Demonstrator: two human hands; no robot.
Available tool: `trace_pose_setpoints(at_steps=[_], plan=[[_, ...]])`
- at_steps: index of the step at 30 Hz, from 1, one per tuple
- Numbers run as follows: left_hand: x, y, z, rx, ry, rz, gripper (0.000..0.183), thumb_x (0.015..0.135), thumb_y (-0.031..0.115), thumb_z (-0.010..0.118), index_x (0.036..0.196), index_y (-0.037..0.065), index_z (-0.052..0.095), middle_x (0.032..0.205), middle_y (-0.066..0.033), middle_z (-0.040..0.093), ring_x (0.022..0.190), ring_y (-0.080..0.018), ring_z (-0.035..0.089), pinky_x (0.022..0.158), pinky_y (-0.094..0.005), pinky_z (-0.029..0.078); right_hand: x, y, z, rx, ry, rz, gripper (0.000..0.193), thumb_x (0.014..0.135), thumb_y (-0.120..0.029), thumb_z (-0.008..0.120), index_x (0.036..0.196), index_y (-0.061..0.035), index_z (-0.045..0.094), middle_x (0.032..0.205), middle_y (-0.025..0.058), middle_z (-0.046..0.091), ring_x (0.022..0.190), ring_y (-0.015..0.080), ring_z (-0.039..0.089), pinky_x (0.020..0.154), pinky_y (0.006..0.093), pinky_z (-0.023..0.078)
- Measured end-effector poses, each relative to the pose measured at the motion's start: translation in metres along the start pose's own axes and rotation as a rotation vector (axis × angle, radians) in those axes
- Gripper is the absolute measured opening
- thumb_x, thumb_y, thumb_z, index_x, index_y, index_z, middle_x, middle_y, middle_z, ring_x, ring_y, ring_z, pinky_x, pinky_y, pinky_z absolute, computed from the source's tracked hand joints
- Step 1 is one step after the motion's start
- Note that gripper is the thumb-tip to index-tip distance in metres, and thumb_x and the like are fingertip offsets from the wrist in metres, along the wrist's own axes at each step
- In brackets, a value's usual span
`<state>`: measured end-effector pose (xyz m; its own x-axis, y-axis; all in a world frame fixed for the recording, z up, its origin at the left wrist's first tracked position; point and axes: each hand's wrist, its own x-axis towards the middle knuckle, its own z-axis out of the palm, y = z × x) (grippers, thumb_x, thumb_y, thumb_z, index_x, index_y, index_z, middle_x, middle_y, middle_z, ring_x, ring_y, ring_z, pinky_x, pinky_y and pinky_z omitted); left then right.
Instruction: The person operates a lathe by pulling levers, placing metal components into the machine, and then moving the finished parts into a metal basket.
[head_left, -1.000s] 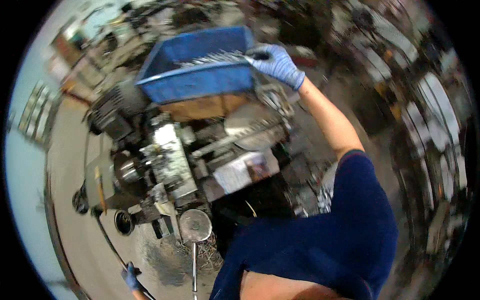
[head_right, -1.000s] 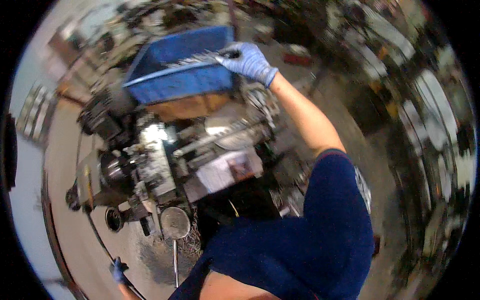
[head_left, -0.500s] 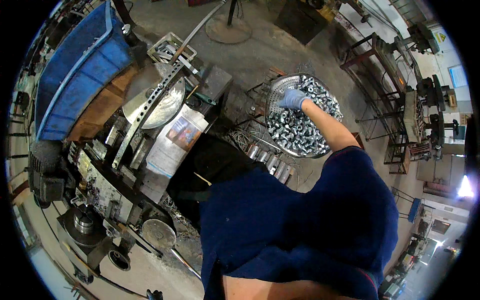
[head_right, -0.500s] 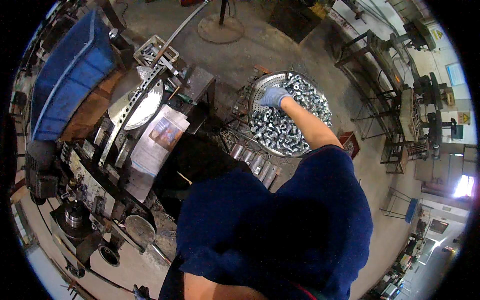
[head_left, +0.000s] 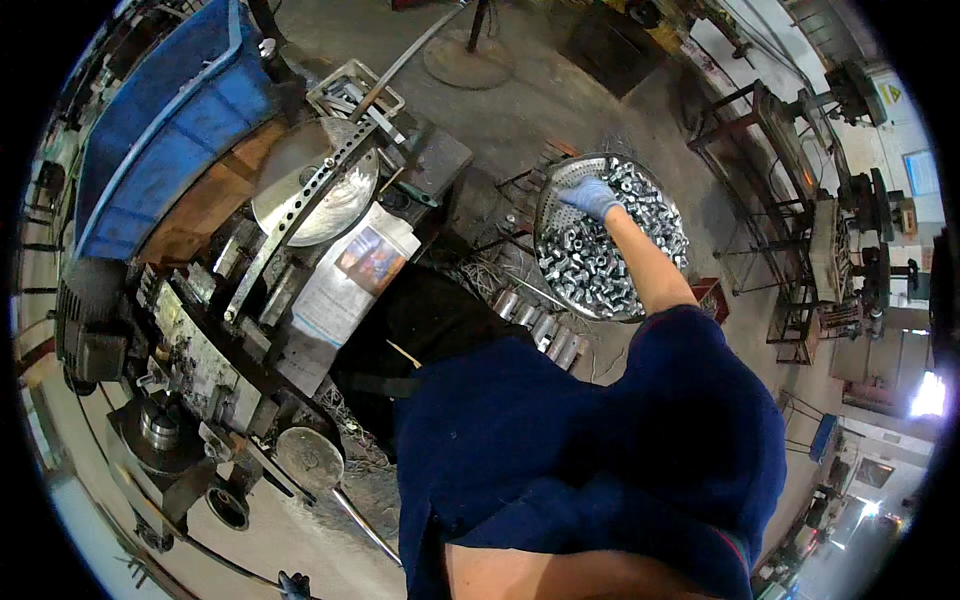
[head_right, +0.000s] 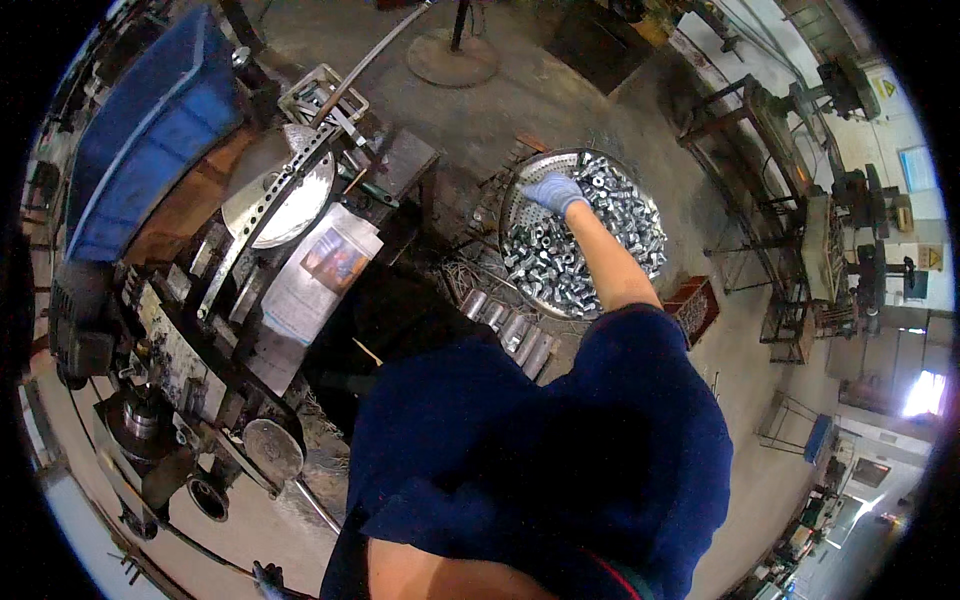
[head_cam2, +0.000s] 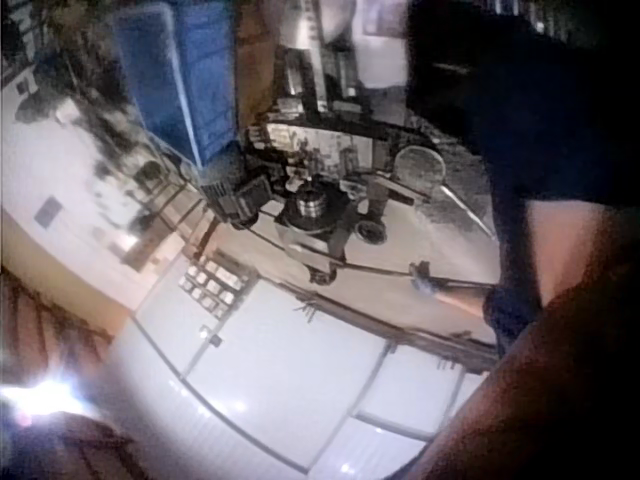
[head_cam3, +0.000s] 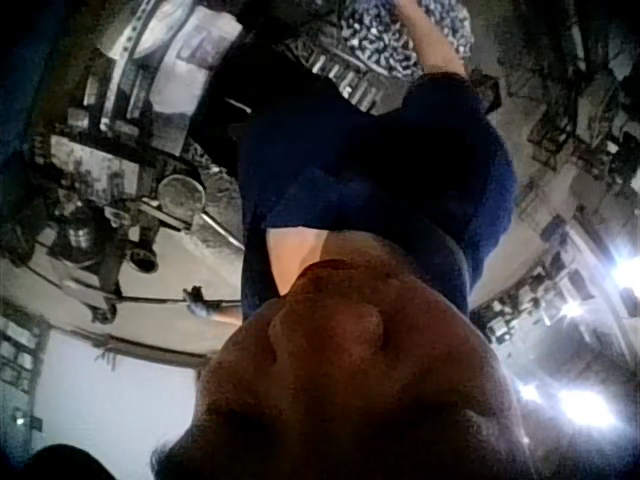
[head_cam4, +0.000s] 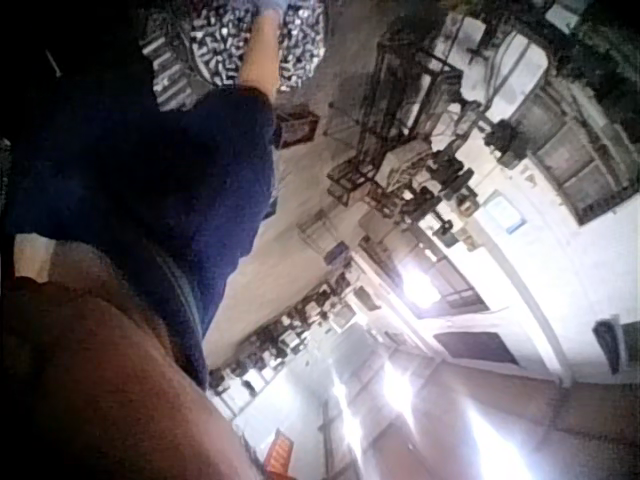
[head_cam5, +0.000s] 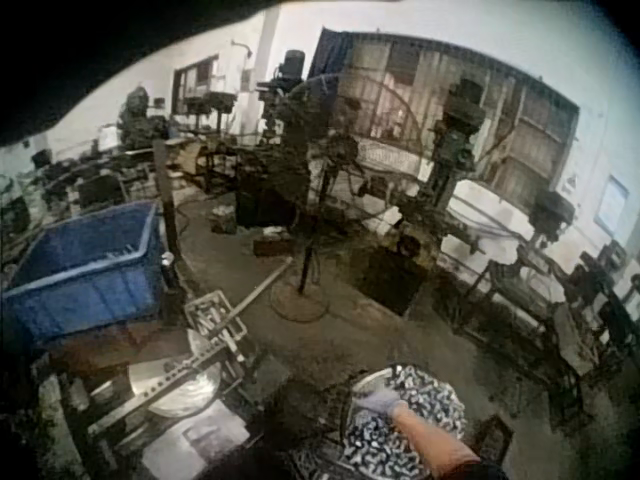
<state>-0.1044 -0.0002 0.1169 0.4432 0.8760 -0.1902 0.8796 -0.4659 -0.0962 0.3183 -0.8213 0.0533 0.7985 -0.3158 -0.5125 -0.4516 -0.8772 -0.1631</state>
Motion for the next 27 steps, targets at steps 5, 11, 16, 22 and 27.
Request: trace_pose_setpoints(at_steps=[5,11,16,22,27], plan=[[-0.041,0.008,-0.066,0.277,0.261,0.156,0.034,0.086,0.026,0.063,0.097,-0.006,0.06,0.088,-0.0158,0.065,0.075,-0.0232,0.062,0.069,-0.0338,0.053,0.02,0.015,0.01,0.187,0.08,-0.091,0.038,0.085,-0.034,0.057,0.103,-0.0014,0.064,0.102,0.0154,0.065,0.091,0.0225,0.062,0.083,0.032,0.048],[-0.084,0.182,-0.163,-0.86,0.222,0.506,0.036,0.09,0.024,0.054,0.11,-0.005,0.056,0.092,-0.0138,0.064,0.083,-0.0195,0.06,0.075,-0.0303,0.049,-0.051,-0.124,-0.039,0.919,-0.001,-0.601,0.019,0.083,-0.017,0.063,0.092,-0.0005,0.068,0.081,0.0048,0.068,0.074,0.0112,0.06,0.069,0.0268,0.049],[-0.087,0.335,-0.152,-1.201,-0.228,0.581,0.032,0.091,0.024,0.053,0.113,0.001,0.059,0.104,-0.0061,0.063,0.093,-0.0143,0.058,0.08,-0.0279,0.046,-0.129,-0.278,-0.032,0.837,-0.251,-1.42,0.019,0.08,-0.011,0.062,0.092,0.0021,0.068,0.108,0.014,0.062,0.1,0.0195,0.058,0.085,0.0301,0.045],[-0.125,0.423,-0.134,-1.928,-1.291,0.842,0.05,0.088,0.042,0.053,0.122,0.006,0.049,0.111,-0.007,0.059,0.097,-0.0199,0.058,0.084,-0.035,0.049,-0.221,-0.369,-0.021,0.779,-0.074,-1.729,0.018,0.066,-0.006,0.071,0.083,-0.0125,0.072,0.111,0.0092,0.062,0.102,0.0262,0.058,0.086,0.0349,0.047],[-0.119,0.398,-0.134,-2.007,-0.734,0.547,0.037,0.09,0.035,0.055,0.103,0.001,0.061,0.091,-0.008,0.064,0.07,-0.0159,0.061,0.064,-0.0267,0.05,-0.238,-0.38,-0.004,0.722,-0.113,-1.745,0.023,0.066,-0.016,0.073,0.088,-0.0096,0.069,0.115,0.0157,0.056,0.102,0.0318,0.056,0.086,0.0374,0.046]])
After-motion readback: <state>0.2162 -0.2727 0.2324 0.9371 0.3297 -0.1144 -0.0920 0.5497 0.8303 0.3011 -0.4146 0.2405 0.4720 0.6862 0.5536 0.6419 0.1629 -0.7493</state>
